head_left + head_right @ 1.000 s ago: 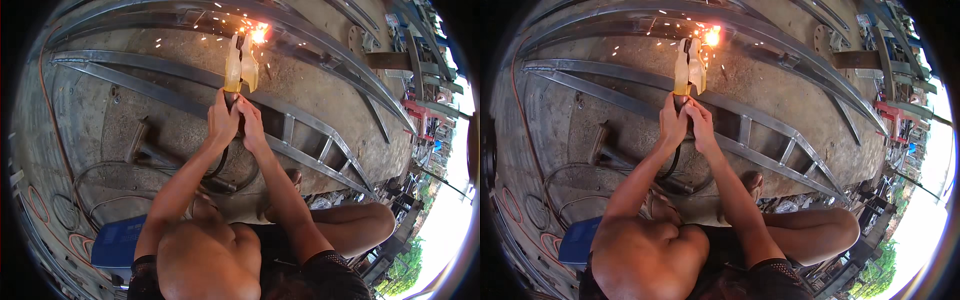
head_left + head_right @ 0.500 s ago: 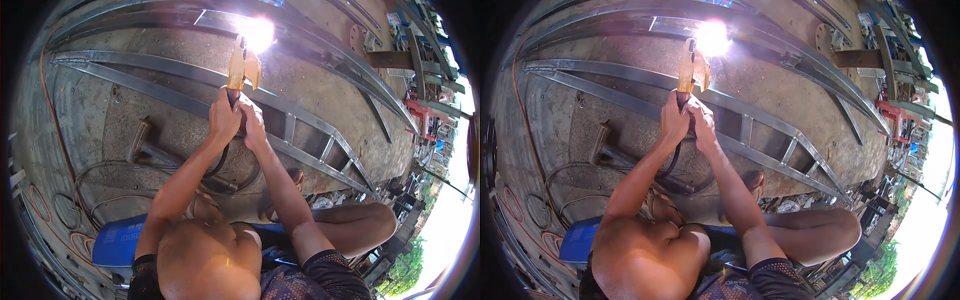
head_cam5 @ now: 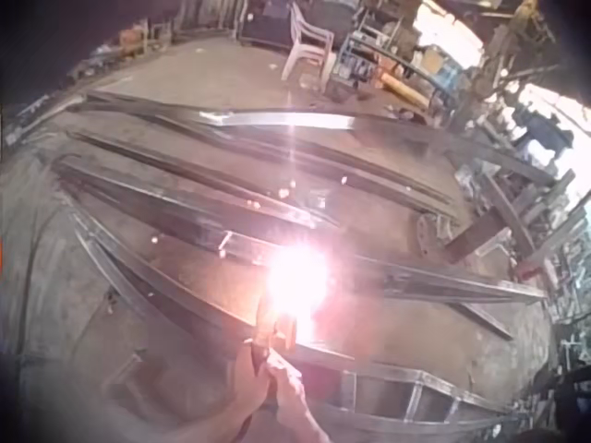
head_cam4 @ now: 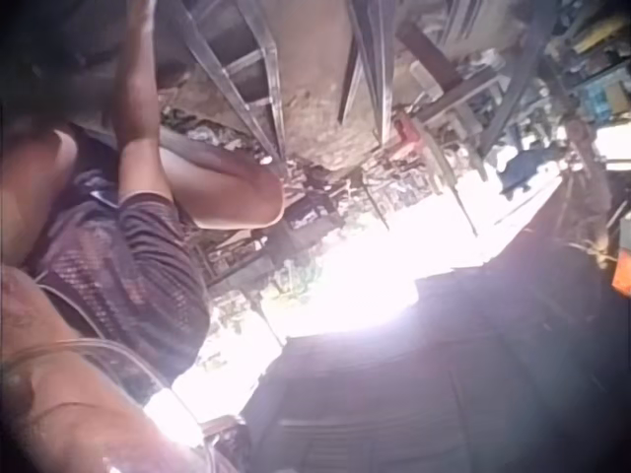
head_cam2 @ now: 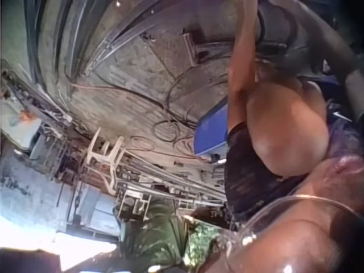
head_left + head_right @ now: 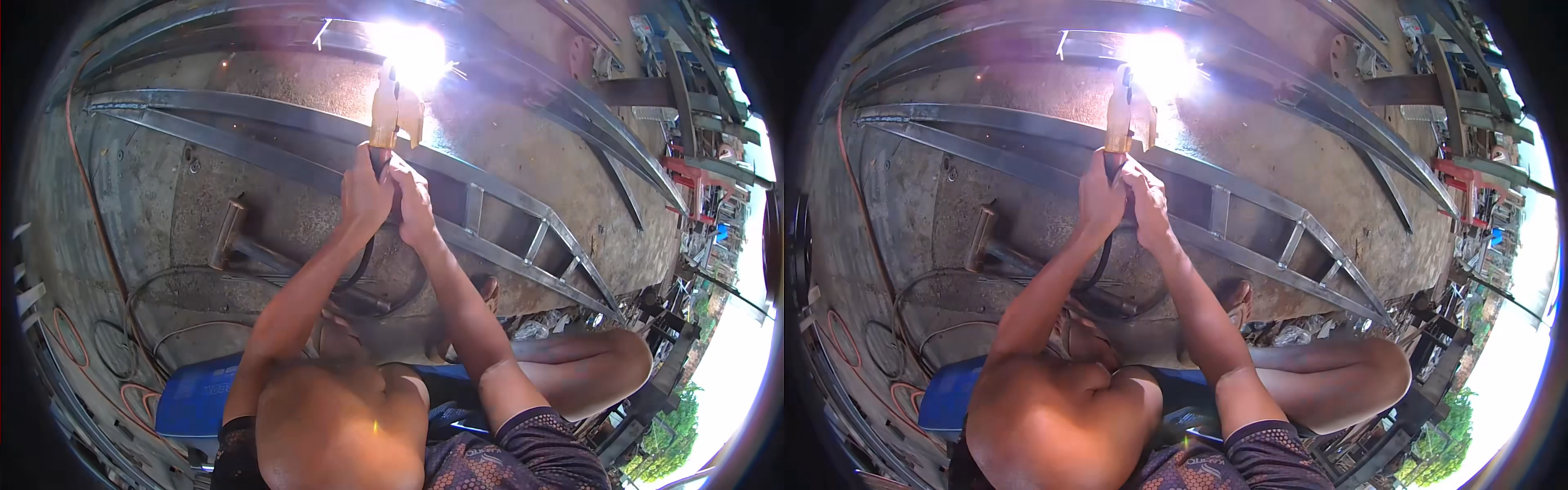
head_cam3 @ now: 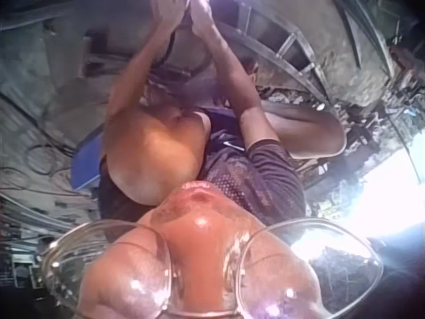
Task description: The person welds metal frame pieces using a welding clamp, repositions the metal frames by hand, and welds along additional joints before moving the welding machine.
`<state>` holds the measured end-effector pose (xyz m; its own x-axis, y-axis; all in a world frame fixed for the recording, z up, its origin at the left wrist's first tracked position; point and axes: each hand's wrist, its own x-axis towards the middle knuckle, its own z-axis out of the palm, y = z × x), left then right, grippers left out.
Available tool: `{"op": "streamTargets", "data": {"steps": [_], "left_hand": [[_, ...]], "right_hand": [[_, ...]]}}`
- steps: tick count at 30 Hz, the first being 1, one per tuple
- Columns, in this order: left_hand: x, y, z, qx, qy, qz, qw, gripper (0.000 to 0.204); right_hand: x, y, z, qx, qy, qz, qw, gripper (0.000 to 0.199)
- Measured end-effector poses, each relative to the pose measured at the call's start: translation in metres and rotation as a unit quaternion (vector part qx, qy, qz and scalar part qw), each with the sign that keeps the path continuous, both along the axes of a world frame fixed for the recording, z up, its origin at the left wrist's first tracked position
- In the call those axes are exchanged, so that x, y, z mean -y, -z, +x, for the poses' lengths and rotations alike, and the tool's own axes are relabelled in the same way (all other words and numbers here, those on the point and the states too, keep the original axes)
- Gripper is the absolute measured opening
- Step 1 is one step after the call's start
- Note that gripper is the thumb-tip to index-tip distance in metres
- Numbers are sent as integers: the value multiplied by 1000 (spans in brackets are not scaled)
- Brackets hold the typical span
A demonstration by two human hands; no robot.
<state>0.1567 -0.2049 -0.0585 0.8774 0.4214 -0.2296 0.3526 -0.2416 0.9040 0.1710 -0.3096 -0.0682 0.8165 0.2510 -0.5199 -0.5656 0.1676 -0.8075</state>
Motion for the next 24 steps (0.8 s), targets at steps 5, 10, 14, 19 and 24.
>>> {"op": "streamTargets", "data": {"steps": [5, 10, 14, 19, 24], "left_hand": [[8, 9, -19, 130, -18, 48, 990, 46], [29, -30, -49, 99, 64, 32, 993, 67], [43, -28, -58, 178, 166, 30, 970, 77], [47, -40, -59, 201, 250, 51, 946, 73], [50, -35, -66, 231, 256, 90, 934, 51]], "right_hand": [[-4, -25, -4, 8, -25, 9, 1000, 26], [11, -54, -23, 56, -9, -22, 998, 28], [44, -55, -22, 32, 24, 25, 999, 19], [81, -65, -26, -55, 34, 79, 995, 24], [85, -61, -14, -31, 122, 213, 969, 24]]}}
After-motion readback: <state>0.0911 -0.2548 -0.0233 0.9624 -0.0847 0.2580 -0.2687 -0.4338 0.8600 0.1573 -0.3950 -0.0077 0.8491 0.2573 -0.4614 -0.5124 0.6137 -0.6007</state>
